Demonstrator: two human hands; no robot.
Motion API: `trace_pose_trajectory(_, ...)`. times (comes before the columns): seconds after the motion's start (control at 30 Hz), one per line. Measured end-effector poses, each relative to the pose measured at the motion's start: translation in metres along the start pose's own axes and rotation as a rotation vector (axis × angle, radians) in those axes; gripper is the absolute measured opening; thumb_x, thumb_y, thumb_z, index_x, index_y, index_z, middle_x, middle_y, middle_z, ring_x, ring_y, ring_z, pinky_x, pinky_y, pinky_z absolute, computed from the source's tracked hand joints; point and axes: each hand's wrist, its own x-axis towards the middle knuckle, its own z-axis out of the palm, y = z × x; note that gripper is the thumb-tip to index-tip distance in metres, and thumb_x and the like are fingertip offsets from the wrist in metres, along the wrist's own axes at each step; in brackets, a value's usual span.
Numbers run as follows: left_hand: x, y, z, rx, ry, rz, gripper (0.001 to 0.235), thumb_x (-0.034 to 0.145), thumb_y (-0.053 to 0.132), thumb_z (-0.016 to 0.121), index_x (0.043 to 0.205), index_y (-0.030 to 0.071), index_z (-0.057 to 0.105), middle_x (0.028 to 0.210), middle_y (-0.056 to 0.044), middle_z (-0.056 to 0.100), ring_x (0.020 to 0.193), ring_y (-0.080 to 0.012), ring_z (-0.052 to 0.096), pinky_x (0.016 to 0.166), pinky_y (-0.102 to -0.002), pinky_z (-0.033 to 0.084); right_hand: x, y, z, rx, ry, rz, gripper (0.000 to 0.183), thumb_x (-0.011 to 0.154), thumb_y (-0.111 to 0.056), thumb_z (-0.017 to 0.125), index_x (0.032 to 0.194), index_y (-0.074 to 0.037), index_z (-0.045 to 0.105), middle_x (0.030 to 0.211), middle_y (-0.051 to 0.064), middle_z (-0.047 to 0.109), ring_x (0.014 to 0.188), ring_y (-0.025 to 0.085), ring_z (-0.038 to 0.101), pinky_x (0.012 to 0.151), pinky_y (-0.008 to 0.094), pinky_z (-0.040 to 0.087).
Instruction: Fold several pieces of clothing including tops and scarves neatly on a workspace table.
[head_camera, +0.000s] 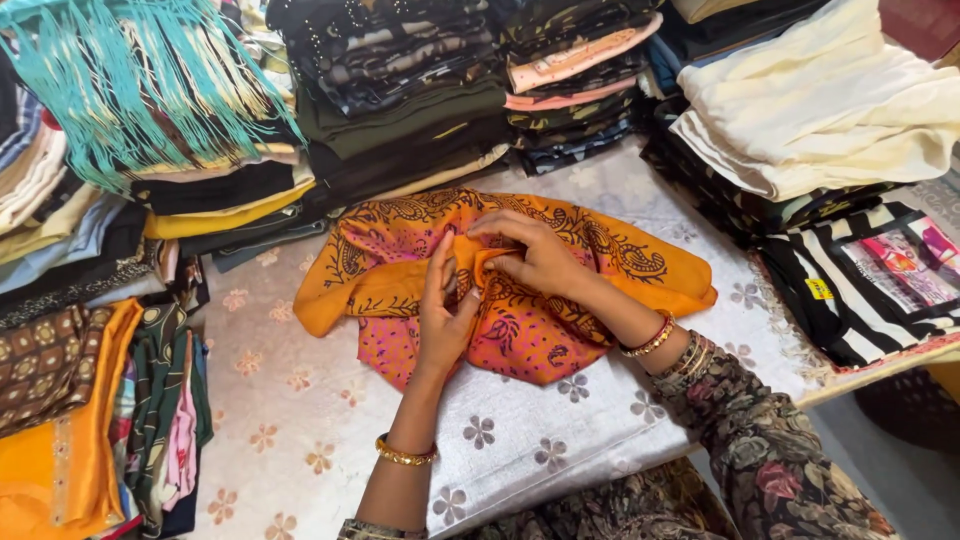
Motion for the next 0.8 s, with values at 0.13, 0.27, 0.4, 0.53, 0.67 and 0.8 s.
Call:
trace_pose_trajectory(0.13,-0.002,0.001,0.003,0.010,0.029,-0.032,0.076,0.090,-0.016,0.053,0.160,0.007,0.034,0.158,-0.010,0.047,0.139,-0.0229,0.054,0.115,-0.032,0.043,-0.001,-0.003,0.001,0.021,-0.038,-0.006,0.053,0.080,0.002,0.077,0.130,-0.007,0.065,0.134,0.010,0.066,0.132,0.030,0.062,0.111,0.040,0.051)
trace_pose_trajectory(0.27,-0.002,0.021,0.007,0.085,0.018,0.040,0.073,0.089,-0.012,0.049,0.158,0.007,0.036,0.151,-0.011,0.055,0.141,-0.0230,0.054,0.115,-0.032,0.043,0.000,-0.010,-0.001,0.017,-0.055,-0.020,0.056,0.079,0.002,0.079,0.132,-0.003,0.062,0.132,0.015,0.067,0.131,0.034,0.058,0.107,0.042,0.048)
trace_pose_trajectory(0.4,-0.018,0.023,0.021,0.771,0.272,0.272,0.055,0.093,-0.007,0.062,0.145,0.008,0.056,0.125,-0.012,0.064,0.116,-0.0281,0.060,0.105,-0.037,0.048,-0.002,-0.002,-0.009,-0.010,-0.105,0.204,0.040,0.083,-0.003,0.080,0.121,-0.010,0.071,0.109,0.009,0.075,0.100,0.022,0.074,0.089,0.035,0.058)
trace_pose_trajectory(0.53,-0.024,0.031,0.047,0.778,-0.027,0.534,0.040,0.090,0.003,0.061,0.129,0.011,0.064,0.120,-0.012,0.066,0.110,-0.0328,0.066,0.099,-0.045,0.054,0.000,-0.010,-0.030,-0.071,0.064,0.063,0.026,0.082,0.008,0.072,0.102,-0.007,0.077,0.096,0.007,0.074,0.090,0.020,0.071,0.080,0.030,0.056)
trace_pose_trajectory(0.67,-0.016,0.032,0.041,0.804,-0.164,-0.267,0.035,0.099,0.021,0.056,0.133,0.015,0.064,0.120,-0.015,0.065,0.087,-0.0331,0.067,0.072,-0.044,0.057,-0.001,-0.035,-0.062,-0.057,0.216,0.039,0.035,0.079,0.017,0.057,0.101,-0.003,0.077,0.095,0.010,0.073,0.089,0.017,0.069,0.078,0.027,0.053)
trace_pose_trajectory(0.8,-0.014,-0.032,-0.007,0.944,0.149,-0.126,0.035,0.105,0.037,0.059,0.124,0.009,0.068,0.116,-0.017,0.070,0.108,-0.0364,0.068,0.098,-0.049,0.053,-0.004,-0.060,-0.094,-0.105,0.336,-0.017,0.029,0.084,0.015,0.059,0.101,-0.001,0.077,0.095,0.010,0.072,0.089,0.017,0.069,0.079,0.027,0.053)
